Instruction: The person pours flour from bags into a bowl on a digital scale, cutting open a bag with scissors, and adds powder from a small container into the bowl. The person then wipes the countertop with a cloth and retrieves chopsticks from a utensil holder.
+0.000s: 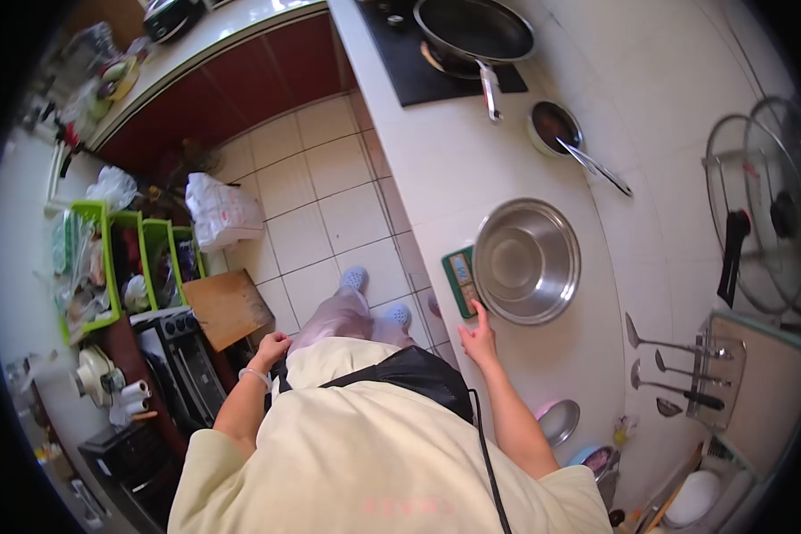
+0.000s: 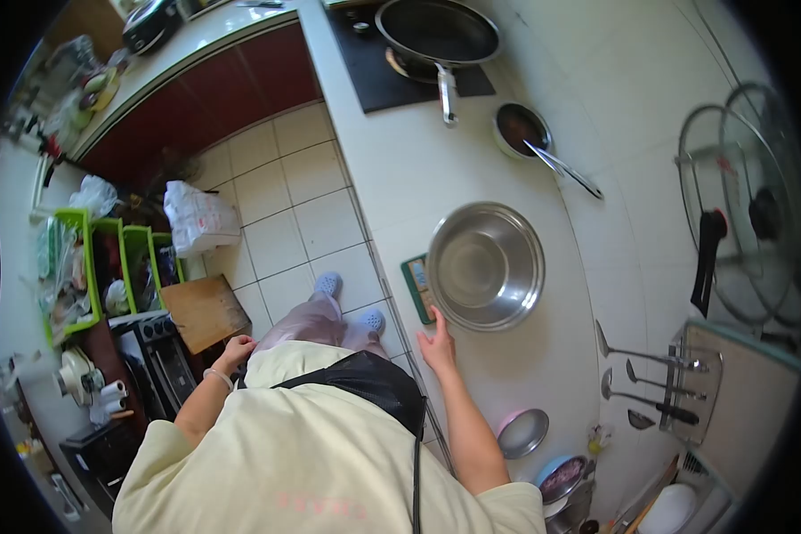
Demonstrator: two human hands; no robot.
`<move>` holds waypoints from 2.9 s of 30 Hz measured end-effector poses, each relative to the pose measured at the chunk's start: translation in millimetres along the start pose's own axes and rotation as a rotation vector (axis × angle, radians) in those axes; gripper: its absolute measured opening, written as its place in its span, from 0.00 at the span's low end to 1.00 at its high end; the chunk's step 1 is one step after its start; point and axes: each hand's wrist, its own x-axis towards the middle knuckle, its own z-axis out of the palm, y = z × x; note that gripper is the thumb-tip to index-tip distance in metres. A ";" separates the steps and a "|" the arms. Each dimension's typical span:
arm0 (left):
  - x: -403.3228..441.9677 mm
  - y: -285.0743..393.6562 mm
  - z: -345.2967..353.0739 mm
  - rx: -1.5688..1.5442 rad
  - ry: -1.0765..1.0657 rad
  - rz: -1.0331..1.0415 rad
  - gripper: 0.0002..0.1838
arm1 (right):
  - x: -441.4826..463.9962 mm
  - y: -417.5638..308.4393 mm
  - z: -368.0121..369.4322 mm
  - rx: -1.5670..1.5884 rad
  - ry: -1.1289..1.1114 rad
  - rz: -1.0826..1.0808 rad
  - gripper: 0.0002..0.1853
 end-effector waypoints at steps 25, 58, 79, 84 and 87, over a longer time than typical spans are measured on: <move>127.0 -64.0 -344.4 -0.222 0.335 0.030 0.08 | 76.7 -250.3 235.4 -0.210 -0.164 -0.169 0.24; 255.5 290.3 -460.7 -0.799 -0.400 0.210 0.12 | 756.7 -751.8 495.5 1.171 -0.074 0.205 0.20; 718.7 570.6 -498.8 0.658 -0.011 0.452 0.20 | 716.8 -576.0 348.6 0.049 0.695 0.223 0.22; 834.7 565.0 -465.4 0.928 0.470 0.545 0.30 | 707.4 -556.2 371.3 1.009 0.551 0.443 0.12; 849.0 569.8 -462.7 0.882 0.311 0.615 0.25 | 686.7 -542.1 380.9 0.949 0.454 0.330 0.12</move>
